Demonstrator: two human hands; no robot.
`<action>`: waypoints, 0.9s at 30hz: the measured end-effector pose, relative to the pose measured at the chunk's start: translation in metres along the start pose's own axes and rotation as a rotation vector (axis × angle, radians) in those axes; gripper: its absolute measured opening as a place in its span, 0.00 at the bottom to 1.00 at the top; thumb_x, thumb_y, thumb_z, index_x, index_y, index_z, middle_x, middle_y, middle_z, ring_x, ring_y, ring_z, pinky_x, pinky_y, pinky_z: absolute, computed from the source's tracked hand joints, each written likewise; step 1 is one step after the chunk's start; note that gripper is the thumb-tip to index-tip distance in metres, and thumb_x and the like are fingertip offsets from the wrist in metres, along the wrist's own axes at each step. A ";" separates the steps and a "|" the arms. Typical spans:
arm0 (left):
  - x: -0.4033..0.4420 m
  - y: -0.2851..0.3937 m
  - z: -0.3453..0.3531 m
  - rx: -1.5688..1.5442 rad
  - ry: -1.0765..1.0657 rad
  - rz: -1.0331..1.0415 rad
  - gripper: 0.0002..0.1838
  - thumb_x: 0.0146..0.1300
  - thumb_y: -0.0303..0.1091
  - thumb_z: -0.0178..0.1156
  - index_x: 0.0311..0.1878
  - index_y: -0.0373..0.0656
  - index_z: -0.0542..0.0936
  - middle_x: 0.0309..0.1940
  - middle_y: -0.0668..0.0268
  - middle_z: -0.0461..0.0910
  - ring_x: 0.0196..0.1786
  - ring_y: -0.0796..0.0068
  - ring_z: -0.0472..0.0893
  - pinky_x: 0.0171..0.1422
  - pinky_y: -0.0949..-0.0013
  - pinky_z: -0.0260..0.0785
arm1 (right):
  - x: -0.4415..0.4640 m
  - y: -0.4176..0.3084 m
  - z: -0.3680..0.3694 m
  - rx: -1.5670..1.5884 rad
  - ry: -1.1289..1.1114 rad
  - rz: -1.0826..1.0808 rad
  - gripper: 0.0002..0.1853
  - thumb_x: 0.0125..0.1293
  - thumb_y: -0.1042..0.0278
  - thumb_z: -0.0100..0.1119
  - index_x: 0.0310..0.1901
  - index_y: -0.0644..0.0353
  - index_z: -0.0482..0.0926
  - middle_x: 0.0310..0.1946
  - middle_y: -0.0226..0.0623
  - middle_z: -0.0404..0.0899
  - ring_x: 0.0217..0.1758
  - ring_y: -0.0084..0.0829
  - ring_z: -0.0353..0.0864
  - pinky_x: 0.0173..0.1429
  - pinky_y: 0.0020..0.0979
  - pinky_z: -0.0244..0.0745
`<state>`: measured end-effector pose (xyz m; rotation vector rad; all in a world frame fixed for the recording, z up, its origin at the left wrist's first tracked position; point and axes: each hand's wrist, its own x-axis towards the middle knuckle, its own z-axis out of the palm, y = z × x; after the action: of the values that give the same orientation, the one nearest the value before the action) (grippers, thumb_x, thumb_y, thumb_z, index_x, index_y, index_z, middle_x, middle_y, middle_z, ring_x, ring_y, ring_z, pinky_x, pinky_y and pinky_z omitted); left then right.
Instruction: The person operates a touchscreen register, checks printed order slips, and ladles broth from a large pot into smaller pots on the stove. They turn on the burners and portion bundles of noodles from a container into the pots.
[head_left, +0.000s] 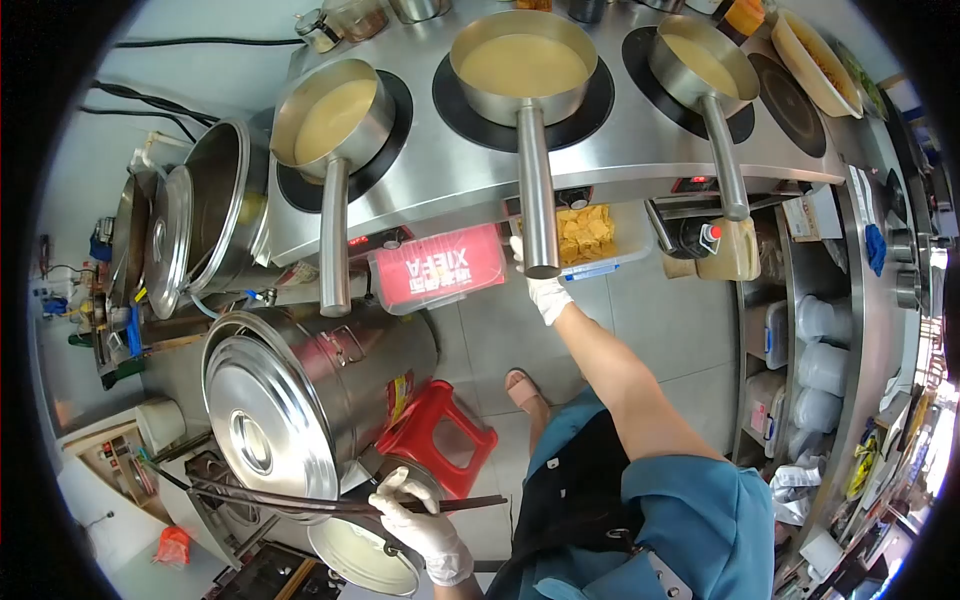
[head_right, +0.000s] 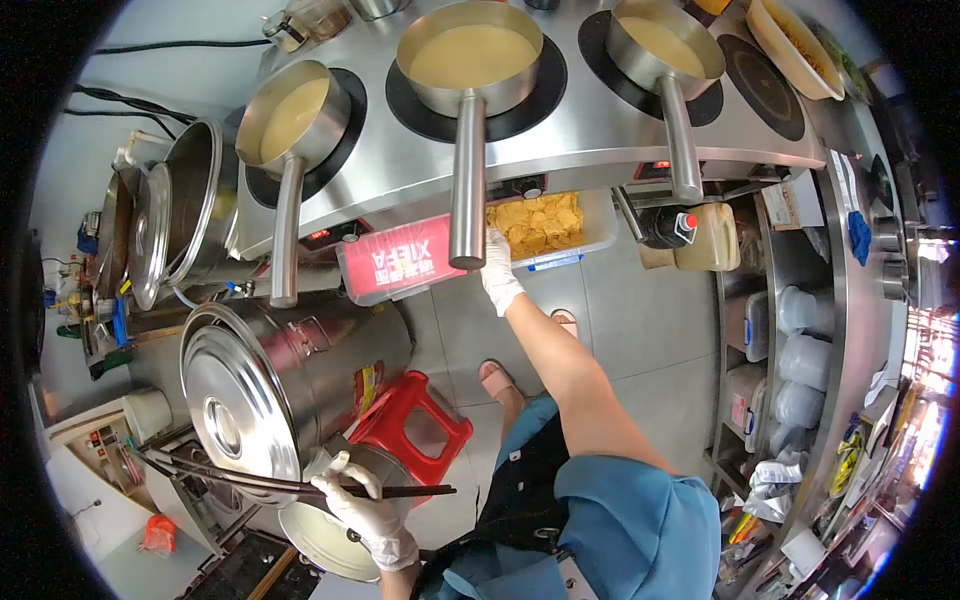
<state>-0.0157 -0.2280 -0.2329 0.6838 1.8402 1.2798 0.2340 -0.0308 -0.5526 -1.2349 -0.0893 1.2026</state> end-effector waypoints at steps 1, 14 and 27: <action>0.001 0.003 -0.003 -0.005 -0.001 -0.008 0.28 0.75 0.57 0.38 0.41 0.40 0.76 0.15 0.73 0.64 0.12 0.85 0.56 0.15 0.81 0.45 | 0.001 -0.001 -0.007 0.159 -0.003 0.051 0.13 0.70 0.63 0.53 0.51 0.61 0.77 0.34 0.31 0.82 0.35 0.26 0.83 0.39 0.27 0.79; 0.011 -0.003 0.009 0.143 -0.009 0.014 0.33 0.74 0.60 0.34 0.39 0.38 0.76 0.12 0.74 0.62 0.12 0.85 0.55 0.18 0.80 0.45 | 0.048 -0.036 -0.020 0.197 0.001 0.010 0.18 0.56 0.47 0.71 0.36 0.50 0.77 0.32 0.24 0.76 0.35 0.21 0.74 0.39 0.26 0.67; 0.008 0.002 0.036 0.125 -0.057 -0.007 0.26 0.75 0.55 0.41 0.39 0.40 0.77 0.13 0.73 0.62 0.12 0.85 0.55 0.16 0.81 0.44 | 0.022 -0.052 0.013 0.244 0.149 -0.120 0.15 0.57 0.70 0.72 0.32 0.55 0.69 0.27 0.22 0.71 0.30 0.18 0.70 0.37 0.24 0.70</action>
<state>0.0097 -0.2029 -0.2401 0.7722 1.8860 1.1356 0.2693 0.0018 -0.5202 -1.0844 0.0904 0.9832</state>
